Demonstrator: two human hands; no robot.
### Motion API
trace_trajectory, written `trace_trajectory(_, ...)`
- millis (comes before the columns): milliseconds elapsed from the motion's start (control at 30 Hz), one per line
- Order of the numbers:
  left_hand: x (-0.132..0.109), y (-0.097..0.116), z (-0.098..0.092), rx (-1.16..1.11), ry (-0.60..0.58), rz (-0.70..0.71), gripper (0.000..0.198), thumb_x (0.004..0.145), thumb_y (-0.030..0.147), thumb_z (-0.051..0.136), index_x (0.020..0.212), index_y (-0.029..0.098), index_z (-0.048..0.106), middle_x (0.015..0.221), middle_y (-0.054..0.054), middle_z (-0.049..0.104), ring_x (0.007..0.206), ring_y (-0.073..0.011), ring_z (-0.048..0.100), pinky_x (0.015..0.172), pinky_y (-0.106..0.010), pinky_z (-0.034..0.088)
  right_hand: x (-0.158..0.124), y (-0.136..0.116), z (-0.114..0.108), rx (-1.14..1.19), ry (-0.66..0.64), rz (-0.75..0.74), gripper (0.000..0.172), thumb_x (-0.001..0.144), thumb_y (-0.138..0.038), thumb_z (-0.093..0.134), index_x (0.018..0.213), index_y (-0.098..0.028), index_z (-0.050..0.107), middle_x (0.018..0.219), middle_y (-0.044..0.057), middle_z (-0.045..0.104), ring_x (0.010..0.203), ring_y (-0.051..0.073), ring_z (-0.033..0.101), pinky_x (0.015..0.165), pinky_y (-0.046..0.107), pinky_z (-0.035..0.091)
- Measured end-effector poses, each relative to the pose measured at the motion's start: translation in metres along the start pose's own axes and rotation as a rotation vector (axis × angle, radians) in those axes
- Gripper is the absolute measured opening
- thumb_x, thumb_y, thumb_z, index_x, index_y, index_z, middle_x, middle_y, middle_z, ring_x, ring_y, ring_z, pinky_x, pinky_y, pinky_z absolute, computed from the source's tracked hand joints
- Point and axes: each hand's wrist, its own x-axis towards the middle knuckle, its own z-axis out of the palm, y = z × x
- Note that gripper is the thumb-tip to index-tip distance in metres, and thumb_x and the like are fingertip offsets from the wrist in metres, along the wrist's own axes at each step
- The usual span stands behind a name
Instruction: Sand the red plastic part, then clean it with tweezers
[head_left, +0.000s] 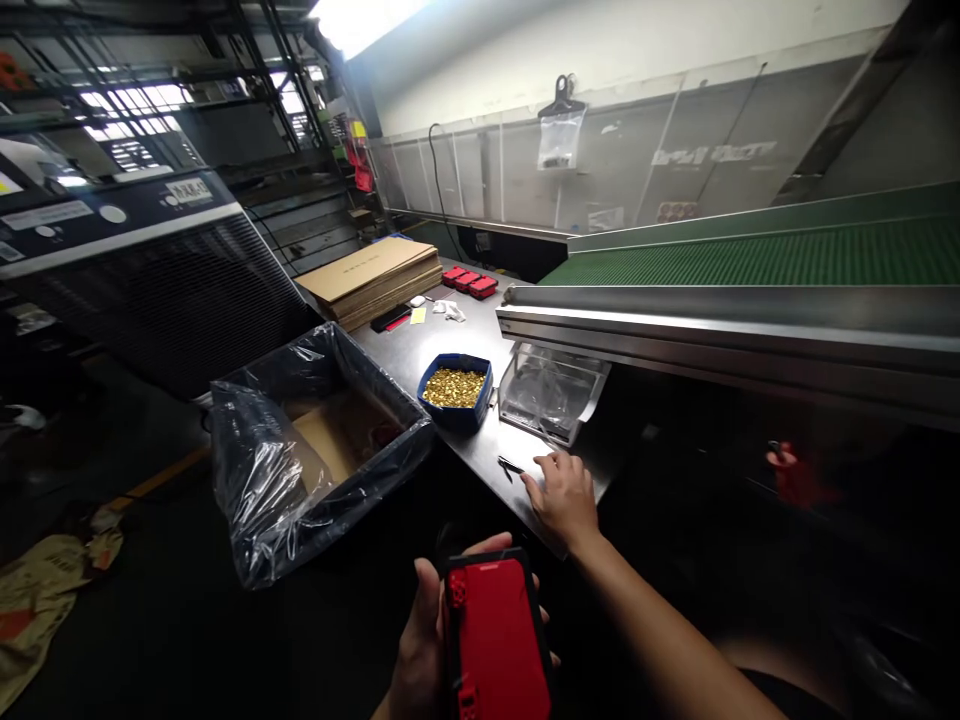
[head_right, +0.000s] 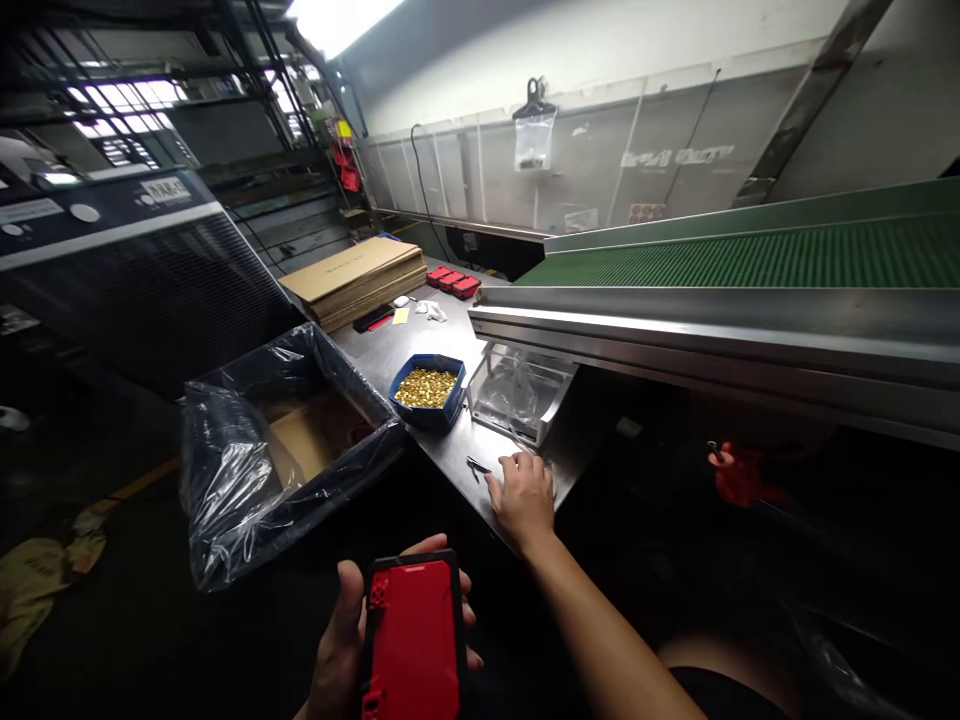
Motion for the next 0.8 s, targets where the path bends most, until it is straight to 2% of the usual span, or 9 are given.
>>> trace_trajectory(100, -0.002, 0.002, -0.003, 0.047, 0.008, -0.005, 0.080, 0.083, 0.077, 0.053, 0.137, 0.017, 0.057, 0.124, -0.020, 0.067, 0.108, -0.0330, 0.066, 0.091, -0.052, 0.056, 0.010, -0.020, 0.007, 0.007, -0.034, -0.045, 0.032, 0.096, -0.039, 0.054, 0.117, -0.017, 0.066, 0.116, 0.014, 0.062, 0.108, 0.031, 0.050, 0.092, 0.041, 0.038)
trace_trajectory(233, -0.007, 0.003, -0.007, 0.167, 0.074, 0.017, 0.082, 0.080, 0.078, 0.057, 0.136, 0.018, 0.057, 0.121, -0.019, 0.068, 0.107, -0.0356, 0.065, 0.092, -0.053, 0.054, 0.018, -0.028, 0.017, 0.003, -0.073, -0.045, 0.041, 0.094, -0.041, 0.057, 0.125, -0.014, 0.062, 0.119, 0.017, 0.060, 0.108, 0.033, 0.049, 0.088, 0.043, 0.039)
trace_trajectory(367, -0.009, 0.004, -0.009, 0.203, 0.083, 0.028, 0.086, 0.078, 0.080, 0.058, 0.137, 0.018, 0.057, 0.125, -0.020, 0.066, 0.110, -0.0373, 0.063, 0.094, -0.054, 0.050, 0.024, -0.025, 0.025, 0.053, -0.129, -0.054, 0.025, 0.093, -0.033, 0.058, 0.104, -0.013, 0.069, 0.111, 0.018, 0.061, 0.105, 0.033, 0.050, 0.088, 0.043, 0.038)
trace_trajectory(533, -0.010, 0.007, -0.007, 0.297, 0.135, 0.018, 0.091, 0.074, 0.085, 0.056, 0.137, 0.019, 0.056, 0.123, -0.019, 0.066, 0.108, -0.0373, 0.062, 0.092, -0.049, 0.048, 0.027, -0.023, 0.026, 0.273, -0.142, 0.014, 0.016, 0.091, -0.024, 0.053, 0.089, -0.014, 0.065, 0.107, 0.019, 0.061, 0.106, 0.032, 0.049, 0.093, 0.044, 0.037)
trace_trajectory(633, -0.010, 0.010, -0.005, 0.512, 0.161, 0.064, 0.101, 0.065, 0.089, 0.060, 0.138, 0.019, 0.055, 0.117, -0.018, 0.066, 0.096, -0.0331, 0.062, 0.082, -0.041, 0.047, 0.023, -0.027, 0.015, 0.493, -0.153, 0.119, 0.017, 0.091, -0.031, 0.050, 0.089, -0.017, 0.058, 0.097, 0.013, 0.062, 0.097, 0.028, 0.053, 0.091, 0.042, 0.040)
trace_trajectory(733, -0.009, 0.014, -0.004, 0.755, 0.171, 0.206, 0.101, 0.063, 0.090, 0.062, 0.136, 0.021, 0.056, 0.111, -0.014, 0.064, 0.084, -0.0242, 0.058, 0.074, -0.033, 0.043, 0.004, -0.036, -0.009, 0.755, -0.220, 0.234, 0.027, 0.093, -0.039, 0.035, 0.097, -0.018, 0.052, 0.084, 0.005, 0.059, 0.074, 0.020, 0.056, 0.070, 0.033, 0.045)
trace_trajectory(800, -0.007, 0.015, -0.003, 0.868, 0.172, 0.319, 0.095, 0.065, 0.088, 0.062, 0.134, 0.022, 0.059, 0.118, -0.013, 0.059, 0.089, -0.0254, 0.057, 0.076, -0.033, 0.045, -0.016, -0.043, -0.032, 0.963, -0.295, 0.288, 0.029, 0.091, -0.037, 0.033, 0.103, -0.018, 0.052, 0.073, -0.001, 0.051, 0.059, 0.015, 0.047, 0.056, 0.026, 0.039)
